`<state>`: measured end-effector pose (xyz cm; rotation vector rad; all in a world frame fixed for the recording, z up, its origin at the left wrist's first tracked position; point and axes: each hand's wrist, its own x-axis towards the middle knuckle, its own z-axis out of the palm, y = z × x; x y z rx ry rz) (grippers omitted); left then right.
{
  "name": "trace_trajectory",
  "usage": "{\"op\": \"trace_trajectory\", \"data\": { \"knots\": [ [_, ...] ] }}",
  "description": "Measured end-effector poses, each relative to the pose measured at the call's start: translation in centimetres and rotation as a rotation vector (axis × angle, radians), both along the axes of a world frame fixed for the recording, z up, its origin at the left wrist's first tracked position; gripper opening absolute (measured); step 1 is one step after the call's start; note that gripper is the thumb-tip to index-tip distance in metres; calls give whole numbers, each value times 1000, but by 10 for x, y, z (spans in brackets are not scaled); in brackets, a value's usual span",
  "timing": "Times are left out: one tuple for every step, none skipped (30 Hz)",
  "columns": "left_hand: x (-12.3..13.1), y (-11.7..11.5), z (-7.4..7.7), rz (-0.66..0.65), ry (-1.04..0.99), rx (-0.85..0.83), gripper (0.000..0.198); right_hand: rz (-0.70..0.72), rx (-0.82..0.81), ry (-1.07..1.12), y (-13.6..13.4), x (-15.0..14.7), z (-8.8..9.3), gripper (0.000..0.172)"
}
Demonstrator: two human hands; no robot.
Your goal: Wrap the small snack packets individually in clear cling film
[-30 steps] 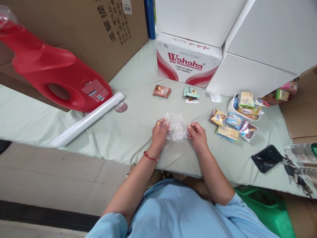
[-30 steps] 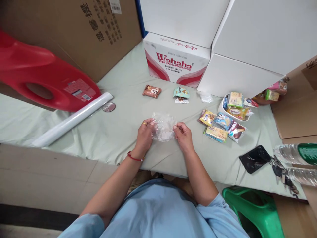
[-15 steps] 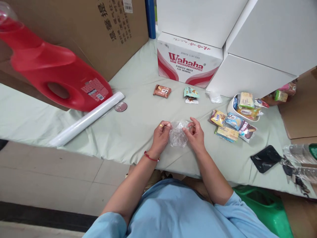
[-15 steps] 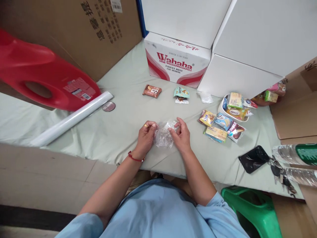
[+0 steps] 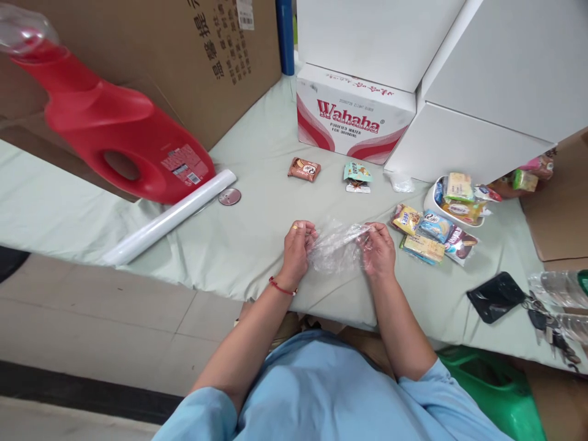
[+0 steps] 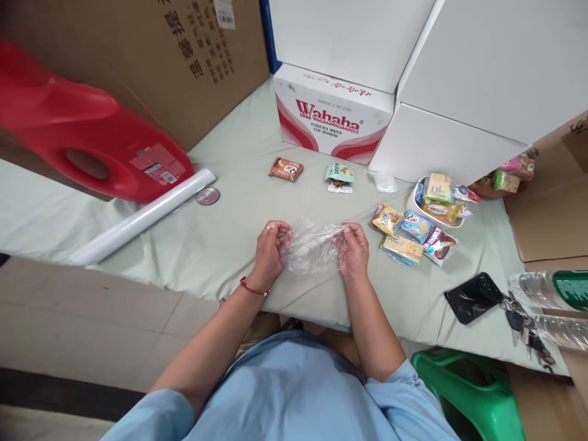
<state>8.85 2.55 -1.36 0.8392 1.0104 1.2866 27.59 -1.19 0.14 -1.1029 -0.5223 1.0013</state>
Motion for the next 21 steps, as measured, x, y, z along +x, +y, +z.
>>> {"op": "trace_trajectory", "data": {
  "knots": [
    [0, 0, 0, -8, -10, -7, 52, -7, 3, 39, 0, 1, 1, 36],
    [-1, 1, 0, -10, -20, -13, 50, -12, 0, 60, 0, 2, 3, 37],
    [-1, 1, -1, -4, -27, -16, 49, -16, -8, 69, 0, 3, 4, 39],
    [-1, 2, -1, 2, -23, -13, 46, -24, -20, 68, -1, 5, 5, 40],
    [-1, 2, -2, 4, -5, 1, 44, -40, -31, 59, -2, 8, 7, 41],
    [-1, 3, -3, -1, 32, 24, 41, -64, -40, 43, -3, 11, 9, 41],
    [-1, 3, -4, -12, 80, 51, 37, -95, -46, 19, -5, 15, 11, 42],
    [-1, 4, -5, -25, 130, 76, 34, -128, -52, -11, -8, 19, 13, 42],
    [-1, 4, -6, -35, 172, 93, 30, -161, -59, -44, -12, 24, 15, 41],
    [0, 4, -7, -32, 198, 99, 26, -190, -71, -79, -16, 29, 17, 40],
    [0, 5, -8, -16, 211, 98, 23, -210, -89, -115, -21, 35, 18, 40],
    [0, 5, -8, 9, 214, 93, 21, -223, -110, -154, -26, 41, 19, 40],
    [1, 6, -8, 35, 212, 90, 19, -230, -131, -198, -31, 47, 19, 40],
    [1, 6, -9, 56, 212, 89, 17, -232, -154, -250, -37, 54, 19, 40],
    [1, 6, -9, 68, 211, 87, 16, -235, -177, -307, -43, 61, 17, 41],
    [1, 7, -9, 68, 208, 84, 15, -238, -200, -368, -49, 68, 15, 42],
    [1, 7, -9, 58, 205, 80, 15, -239, -225, -431, -55, 75, 13, 43],
    [1, 7, -9, 45, 202, 75, 15, -230, -253, -495, -62, 82, 11, 43],
    [1, 7, -10, 32, 200, 74, 15, -206, -284, -561, -68, 88, 10, 43],
    [1, 8, -10, 23, 200, 77, 15, -174, -316, -636, -75, 94, 10, 42],
    [2, 8, -10, 18, 200, 83, 14, -148, -343, -727, -81, 98, 11, 41]
  ]
}}
